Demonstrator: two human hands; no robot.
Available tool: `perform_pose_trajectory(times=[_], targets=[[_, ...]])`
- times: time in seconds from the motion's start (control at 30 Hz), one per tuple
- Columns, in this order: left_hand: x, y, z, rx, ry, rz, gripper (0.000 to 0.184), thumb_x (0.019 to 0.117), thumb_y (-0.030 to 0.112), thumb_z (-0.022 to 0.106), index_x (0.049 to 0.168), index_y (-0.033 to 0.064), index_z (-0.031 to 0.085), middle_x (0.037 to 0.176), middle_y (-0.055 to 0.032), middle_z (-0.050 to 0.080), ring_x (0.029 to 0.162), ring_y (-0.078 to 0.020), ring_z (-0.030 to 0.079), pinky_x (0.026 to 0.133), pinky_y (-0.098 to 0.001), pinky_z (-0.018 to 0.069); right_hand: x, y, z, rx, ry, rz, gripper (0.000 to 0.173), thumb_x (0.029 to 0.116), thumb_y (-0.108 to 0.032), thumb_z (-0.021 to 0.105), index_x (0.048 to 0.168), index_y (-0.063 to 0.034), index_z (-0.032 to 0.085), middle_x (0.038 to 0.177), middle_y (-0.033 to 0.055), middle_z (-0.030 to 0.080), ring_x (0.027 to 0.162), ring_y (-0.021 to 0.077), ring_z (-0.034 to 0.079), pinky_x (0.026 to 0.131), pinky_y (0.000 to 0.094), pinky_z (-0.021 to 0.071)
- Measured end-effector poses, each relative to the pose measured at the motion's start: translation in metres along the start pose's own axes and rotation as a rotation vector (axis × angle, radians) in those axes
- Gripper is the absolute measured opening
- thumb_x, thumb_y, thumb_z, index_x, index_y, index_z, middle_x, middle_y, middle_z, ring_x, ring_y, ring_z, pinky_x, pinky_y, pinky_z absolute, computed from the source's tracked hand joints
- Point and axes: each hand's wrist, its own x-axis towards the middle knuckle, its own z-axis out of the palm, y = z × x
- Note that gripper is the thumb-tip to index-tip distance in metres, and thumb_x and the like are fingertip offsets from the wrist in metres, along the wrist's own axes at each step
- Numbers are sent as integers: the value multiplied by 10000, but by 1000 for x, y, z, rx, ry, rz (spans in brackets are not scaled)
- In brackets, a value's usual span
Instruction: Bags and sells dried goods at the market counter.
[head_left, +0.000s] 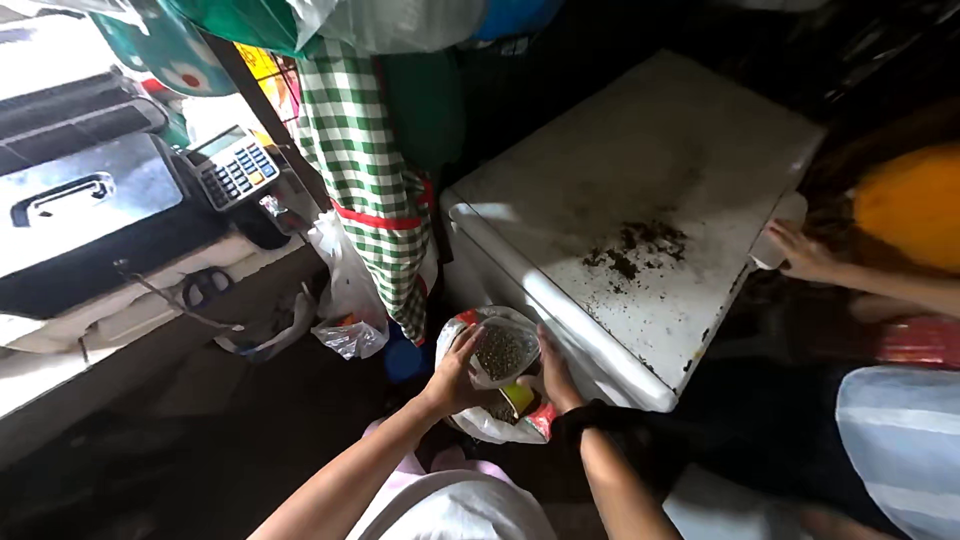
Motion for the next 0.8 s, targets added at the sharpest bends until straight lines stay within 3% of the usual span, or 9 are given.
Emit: perform_pose_trajectory(times=[0.07,0.13,0.17,0.3,0.43,0.53,0.6,0.67,0.8], targets=[[8,-8,10,132,-70,-39,922,713,202,931,1485,-16,477,1591,-282,347,1385,-377,495,1077,-466,489,14,-6,-7,67,35,-206,1036,721,79,798,1612,-33,281,1632,242,323,1504,359,353,1234,481,319],[19,-11,18,254,-47,-55,329,897,73,687,1195,-68,692,1285,-280,641,1200,-401,632,1050,-522,487,31,-16,-4,96,19,-255,450,895,22,689,1343,14,645,1361,206,643,1292,287,606,1139,433,446],[24,-8,16,286,-52,-54,232,949,43,593,1103,-75,720,1180,-267,689,1142,-401,659,1036,-530,485,37,-22,-6,87,6,-242,249,957,-33,643,1183,29,728,1188,197,723,1141,273,685,1057,427,502],[8,5,2,228,25,69,158,911,3,618,980,-81,733,1068,-253,719,1051,-386,692,986,-527,516,17,-21,-25,135,118,-315,187,979,-59,621,1061,33,762,970,162,761,824,216,737,841,397,606],[-24,41,-37,45,300,325,51,774,-83,723,825,-78,723,906,-216,726,856,-305,715,830,-443,575,-16,-58,-50,199,376,-739,176,884,-39,643,956,63,768,853,120,753,708,77,707,685,227,602],[-46,78,-92,-11,461,552,50,743,-87,739,770,-60,707,768,-167,685,720,-200,672,687,-297,552,-41,-121,-84,241,386,-956,145,960,-108,658,979,-10,764,872,6,723,755,-48,668,710,126,577],[-65,107,-139,70,536,648,161,767,-82,728,927,-75,742,768,-166,676,705,-194,654,676,-275,540,-53,-171,-102,224,350,-1065,115,1006,-134,639,1032,-97,745,935,-66,700,848,-76,653,785,121,567],[-89,131,-190,266,556,642,288,846,-70,666,1127,-90,728,848,-187,666,741,-234,641,690,-311,542,-57,-224,-106,205,314,-1180,115,1019,-131,627,1070,-103,727,985,-63,692,927,-58,651,846,137,554],[-129,135,-296,527,621,594,146,929,-45,593,900,-48,736,912,-205,660,816,-280,664,711,-375,565,-36,-335,-76,264,204,-1323,152,1022,-127,607,1117,-131,725,1049,-93,698,966,-46,657,856,153,565]])
